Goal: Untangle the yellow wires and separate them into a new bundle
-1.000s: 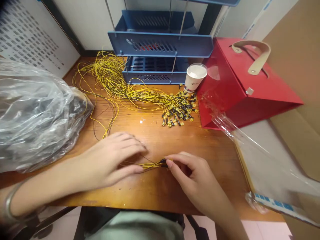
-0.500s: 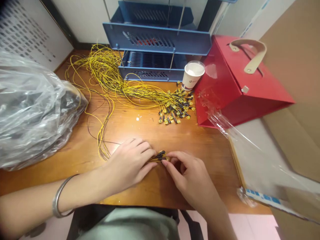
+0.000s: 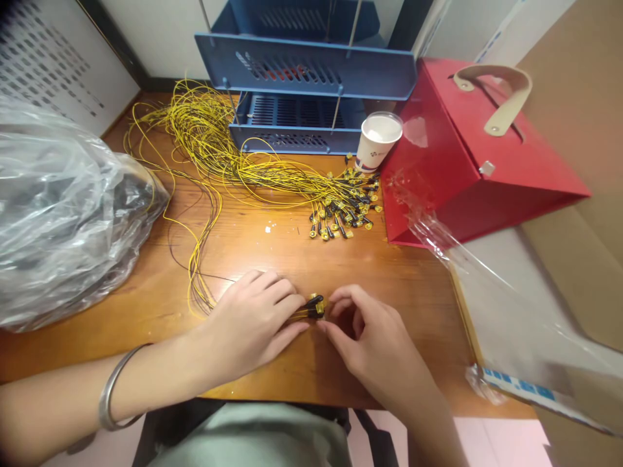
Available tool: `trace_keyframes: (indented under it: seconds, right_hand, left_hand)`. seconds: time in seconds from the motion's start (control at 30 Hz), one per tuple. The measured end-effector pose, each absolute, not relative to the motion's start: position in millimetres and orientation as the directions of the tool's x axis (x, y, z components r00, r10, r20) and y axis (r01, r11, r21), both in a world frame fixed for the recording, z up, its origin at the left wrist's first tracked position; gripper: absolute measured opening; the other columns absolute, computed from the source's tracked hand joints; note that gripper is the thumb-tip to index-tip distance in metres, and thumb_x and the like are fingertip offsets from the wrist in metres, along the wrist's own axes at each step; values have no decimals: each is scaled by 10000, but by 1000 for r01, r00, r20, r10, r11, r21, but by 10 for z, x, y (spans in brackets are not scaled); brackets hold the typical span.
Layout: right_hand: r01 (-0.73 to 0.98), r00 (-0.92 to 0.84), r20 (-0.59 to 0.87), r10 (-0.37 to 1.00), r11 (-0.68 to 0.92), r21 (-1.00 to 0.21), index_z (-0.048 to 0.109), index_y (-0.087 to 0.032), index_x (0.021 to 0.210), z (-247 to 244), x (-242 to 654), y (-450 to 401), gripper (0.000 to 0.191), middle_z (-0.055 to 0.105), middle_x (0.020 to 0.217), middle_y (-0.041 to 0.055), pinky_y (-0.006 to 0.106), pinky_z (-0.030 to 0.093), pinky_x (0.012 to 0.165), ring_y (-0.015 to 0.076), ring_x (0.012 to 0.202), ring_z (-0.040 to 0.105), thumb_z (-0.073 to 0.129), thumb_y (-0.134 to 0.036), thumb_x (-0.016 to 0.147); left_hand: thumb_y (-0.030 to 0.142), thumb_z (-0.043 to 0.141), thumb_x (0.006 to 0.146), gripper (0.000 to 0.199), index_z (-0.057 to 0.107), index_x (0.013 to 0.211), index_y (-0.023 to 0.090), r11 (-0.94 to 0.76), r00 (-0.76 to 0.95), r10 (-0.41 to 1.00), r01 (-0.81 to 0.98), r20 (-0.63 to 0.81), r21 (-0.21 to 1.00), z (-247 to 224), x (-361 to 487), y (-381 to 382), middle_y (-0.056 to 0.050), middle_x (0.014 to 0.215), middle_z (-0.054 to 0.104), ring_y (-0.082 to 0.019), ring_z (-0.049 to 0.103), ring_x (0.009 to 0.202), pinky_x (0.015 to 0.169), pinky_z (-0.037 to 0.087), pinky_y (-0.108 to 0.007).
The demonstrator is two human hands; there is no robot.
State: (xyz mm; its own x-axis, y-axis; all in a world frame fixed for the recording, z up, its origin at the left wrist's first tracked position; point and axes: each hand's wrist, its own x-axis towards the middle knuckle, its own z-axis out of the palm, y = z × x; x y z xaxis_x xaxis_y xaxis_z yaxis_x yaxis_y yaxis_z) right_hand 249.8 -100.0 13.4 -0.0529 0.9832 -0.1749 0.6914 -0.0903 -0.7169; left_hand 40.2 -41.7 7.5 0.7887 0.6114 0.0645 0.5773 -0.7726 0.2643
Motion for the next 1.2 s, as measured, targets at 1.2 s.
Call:
trace_keyframes:
  seconds: [1.2]
  right_hand:
    - [690,-78,294,953,264,-674,772,-134,1042,106,2352,-225,299,678,695,-6,252,363,486,102,463,398,582,-124,811]
  left_hand:
    - [255,728,883,98,752,844,169,-458,539,814,368,216,809,300,604,193,21,721,639,-101,534,651,649,387,-246]
